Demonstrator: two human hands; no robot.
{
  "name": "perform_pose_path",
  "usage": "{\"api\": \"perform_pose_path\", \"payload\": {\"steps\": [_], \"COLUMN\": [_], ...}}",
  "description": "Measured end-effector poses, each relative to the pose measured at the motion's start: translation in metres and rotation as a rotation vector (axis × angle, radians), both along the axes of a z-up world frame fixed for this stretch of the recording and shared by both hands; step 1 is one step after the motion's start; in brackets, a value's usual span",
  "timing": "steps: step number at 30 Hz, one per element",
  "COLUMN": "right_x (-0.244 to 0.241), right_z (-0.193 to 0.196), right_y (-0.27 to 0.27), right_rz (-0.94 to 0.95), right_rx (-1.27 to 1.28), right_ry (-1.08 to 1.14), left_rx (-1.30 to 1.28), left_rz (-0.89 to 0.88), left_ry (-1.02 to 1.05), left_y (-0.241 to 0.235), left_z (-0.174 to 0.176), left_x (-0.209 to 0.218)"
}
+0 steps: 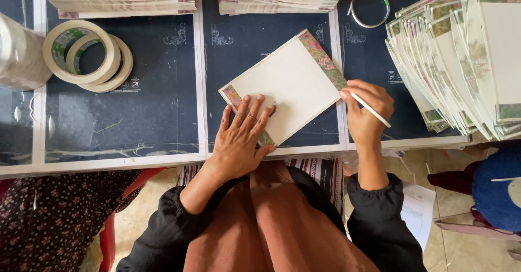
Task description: Applying tape to the edges of decorative paper cards in a print shop finishing area.
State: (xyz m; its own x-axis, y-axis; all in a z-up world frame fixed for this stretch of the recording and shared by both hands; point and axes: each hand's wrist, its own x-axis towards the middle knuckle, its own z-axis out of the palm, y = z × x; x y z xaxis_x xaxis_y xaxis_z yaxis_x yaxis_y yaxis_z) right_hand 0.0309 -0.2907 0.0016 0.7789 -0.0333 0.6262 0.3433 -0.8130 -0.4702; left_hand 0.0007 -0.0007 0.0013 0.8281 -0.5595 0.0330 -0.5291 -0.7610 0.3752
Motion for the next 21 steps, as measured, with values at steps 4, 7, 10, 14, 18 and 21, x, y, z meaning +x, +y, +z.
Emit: {"api": "perform_pose_path", "payload": {"steps": [4,7,10,14,18,21], "right_x": [0.011,0.012,0.007,-0.040,-0.075,-0.083], "right_z": [-0.022,-0.020,-0.021,-0.011,-0.001,0.002], "right_y": [-0.012,-0.014,-0.017,0.026,0.093,0.129], "right_rz": [-0.073,-0.105,-0.101,-0.094,0.058,0.109], "right_rx": [-0.064,-0.237,-0.379,-0.381,-0.253,-0.224], "right_ry": [-0.018,-0.049,-0.082,-0.012,-0.075,-0.101], "left_rx": [0.019,-0.003,0.090,0.063,0.031,0.035], "left_rz": [0.005,0.008,0.090,0.308,0.392,0.255], "left_ry": [0.001,-0.001,-0.185,-0.355,-0.211,-0.226], "left_y": [-0.001,-0.004,-0.001,0.041,0.033,0.006], "left_z": [-0.001,0.004,0.005,-0.003,0.002,-0.004], "left_x": [-0.001,-0.008,-0.007,0.042,0.053,0.027]}}
